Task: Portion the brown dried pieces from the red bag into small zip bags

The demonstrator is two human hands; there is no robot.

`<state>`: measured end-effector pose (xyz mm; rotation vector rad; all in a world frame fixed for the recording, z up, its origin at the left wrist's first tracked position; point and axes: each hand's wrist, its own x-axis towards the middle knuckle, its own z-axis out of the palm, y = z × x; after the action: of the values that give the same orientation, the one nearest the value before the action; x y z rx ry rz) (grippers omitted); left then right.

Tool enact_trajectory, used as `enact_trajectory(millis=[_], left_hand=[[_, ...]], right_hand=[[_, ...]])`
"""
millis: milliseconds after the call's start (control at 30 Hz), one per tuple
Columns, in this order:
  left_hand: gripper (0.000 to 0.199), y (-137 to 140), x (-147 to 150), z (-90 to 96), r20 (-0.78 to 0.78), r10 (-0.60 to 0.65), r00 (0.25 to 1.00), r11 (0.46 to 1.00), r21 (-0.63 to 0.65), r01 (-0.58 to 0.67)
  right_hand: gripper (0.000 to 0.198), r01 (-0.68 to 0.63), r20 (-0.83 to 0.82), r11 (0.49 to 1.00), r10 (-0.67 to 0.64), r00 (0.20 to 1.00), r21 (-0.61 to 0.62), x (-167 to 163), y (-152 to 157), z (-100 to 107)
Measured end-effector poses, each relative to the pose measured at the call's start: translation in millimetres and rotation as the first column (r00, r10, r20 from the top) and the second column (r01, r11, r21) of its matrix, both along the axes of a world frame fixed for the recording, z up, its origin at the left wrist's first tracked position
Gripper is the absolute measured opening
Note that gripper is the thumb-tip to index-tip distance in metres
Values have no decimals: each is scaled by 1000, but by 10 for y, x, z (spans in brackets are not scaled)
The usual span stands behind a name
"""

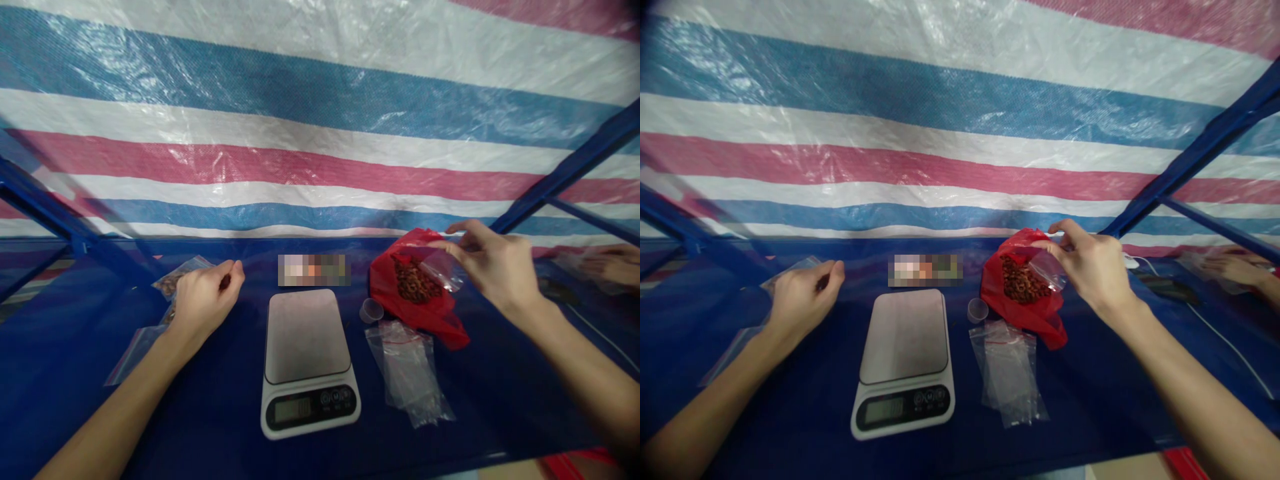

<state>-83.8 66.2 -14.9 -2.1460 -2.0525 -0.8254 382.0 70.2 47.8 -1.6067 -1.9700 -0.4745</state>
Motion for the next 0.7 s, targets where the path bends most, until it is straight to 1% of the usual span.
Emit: enact_trajectory(millis=[67, 167, 233, 300, 333, 400, 433, 467, 500, 533, 567, 600, 633, 667, 700], left_hand=[[44, -4, 1, 4, 2, -3, 1000, 1000, -2, 3], [44, -9, -3, 3, 1, 6, 1000, 1000, 12, -6], [44, -12, -9, 5, 5, 10, 1000, 1000, 16, -10], [44, -15, -16, 9, 11, 5, 1000, 1000, 11, -5], [44, -15, -20, 10, 13, 1, 1000, 1000, 9, -1], [43, -13, -25, 4, 15, 1, 1000, 1000, 8, -1], [43, -11, -26, -4, 14, 0, 1000, 1000, 6, 0], [43, -9, -26, -14, 13, -3, 1000, 1000, 6, 3], [43, -8, -24, -25, 10, -6, 1000, 1000, 6, 6], [44, -8, -20, -35, 5, -6, 1000, 1000, 9, 6], [44, -9, -15, -41, -4, -5, 1000, 1000, 12, 5], [44, -12, -13, -39, -15, -1, 1000, 1000, 16, 1], [44, -16, -16, -28, -28, 6, 1000, 1000, 20, -5], [44, -20, -28, -4, -41, 14, 999, 1000, 23, -13], [44, -21, -54, 30, -51, 24, 998, 999, 31, -23]], right_hand=[[65, -3, -70, 1000, 2, 998, -17, -27, -46, -14], [60, -50, -123, 995, 39, 992, -86, -31, -94, -84], [56, -59, -180, 995, 43, 983, -83, -8, -128, -118], [51, -65, -238, 996, 49, 970, -59, 4, -209, -102], [48, -63, -251, 998, 55, 967, -25, -7, -283, -75], [34, -33, -223, 995, 53, 973, 94, -79, -507, -5], [23, -13, -176, 981, 48, 983, 192, -140, -652, 20], [12, -11, -111, 966, 41, 993, 260, -215, -808, 25], [11, -129, -29, 958, 141, 990, 256, -298, -963, 2], [17, -288, 43, 933, 285, 957, 215, -386, -1105, -52], [23, -437, 114, 891, 425, 898, 122, -475, -1224, -136], [28, -534, 150, 845, 525, 838, 26, -560, -1313, -245], [29, -593, 165, 801, 597, 785, -76, -636, -1370, -368], [28, -626, 156, 765, 643, 749, -151, -699, -1399, -495], [25, -605, 118, 764, 637, 762, -224, -746, -1407, -613]])
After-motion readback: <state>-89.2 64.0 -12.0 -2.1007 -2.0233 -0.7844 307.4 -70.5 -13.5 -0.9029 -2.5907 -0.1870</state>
